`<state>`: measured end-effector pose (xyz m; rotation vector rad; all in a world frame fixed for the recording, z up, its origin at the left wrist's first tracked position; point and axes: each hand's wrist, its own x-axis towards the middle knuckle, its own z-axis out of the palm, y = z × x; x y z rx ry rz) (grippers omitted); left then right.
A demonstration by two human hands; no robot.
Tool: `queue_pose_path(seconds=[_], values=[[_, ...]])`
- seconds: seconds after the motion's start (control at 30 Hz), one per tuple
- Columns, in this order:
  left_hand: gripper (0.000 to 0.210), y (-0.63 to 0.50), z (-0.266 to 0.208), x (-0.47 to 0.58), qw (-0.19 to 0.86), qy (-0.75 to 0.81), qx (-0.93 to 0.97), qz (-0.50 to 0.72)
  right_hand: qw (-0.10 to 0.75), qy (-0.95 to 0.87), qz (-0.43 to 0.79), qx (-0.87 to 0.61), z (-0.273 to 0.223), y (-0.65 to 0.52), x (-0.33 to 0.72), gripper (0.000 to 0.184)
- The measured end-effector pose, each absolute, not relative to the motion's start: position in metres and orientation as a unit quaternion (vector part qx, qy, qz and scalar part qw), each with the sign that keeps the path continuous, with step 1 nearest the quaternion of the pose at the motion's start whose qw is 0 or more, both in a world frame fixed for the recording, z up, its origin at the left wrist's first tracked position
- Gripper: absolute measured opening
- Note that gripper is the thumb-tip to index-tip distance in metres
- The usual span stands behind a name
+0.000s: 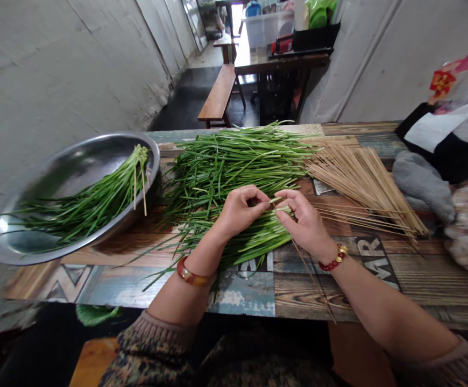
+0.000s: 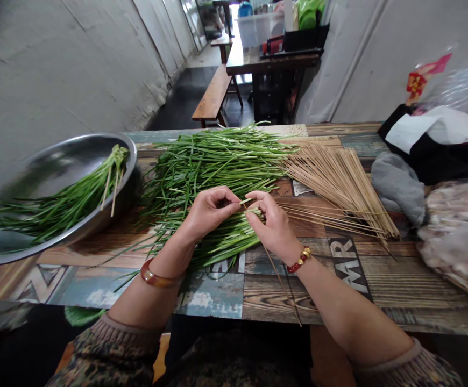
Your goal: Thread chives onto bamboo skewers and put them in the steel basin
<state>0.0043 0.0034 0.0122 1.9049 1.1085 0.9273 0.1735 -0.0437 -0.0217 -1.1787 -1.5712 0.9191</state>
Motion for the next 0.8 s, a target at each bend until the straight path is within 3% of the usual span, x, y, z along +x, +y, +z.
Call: queue_pose_path(seconds=[0.27, 0.6, 0.8], values=[[0.01, 0.003, 0.013, 0.003, 0.44, 0.374, 0.747, 0.329, 0.489, -0.62, 0.357, -0.5, -0.029, -0.042, 0.172, 0.015], [0.027, 0.003, 0.018, -0.004, 0.49, 0.397, 0.738, 0.24, 0.485, -0.611, 0.381, -0.497, -0.016, -0.043, 0.179, 0.034], [0.027, 0.008, 0.017, -0.011, 0.455, 0.453, 0.69, 0.334, 0.505, -0.546, 0.449, -0.494, -0.017, -0.041, 0.183, 0.04]])
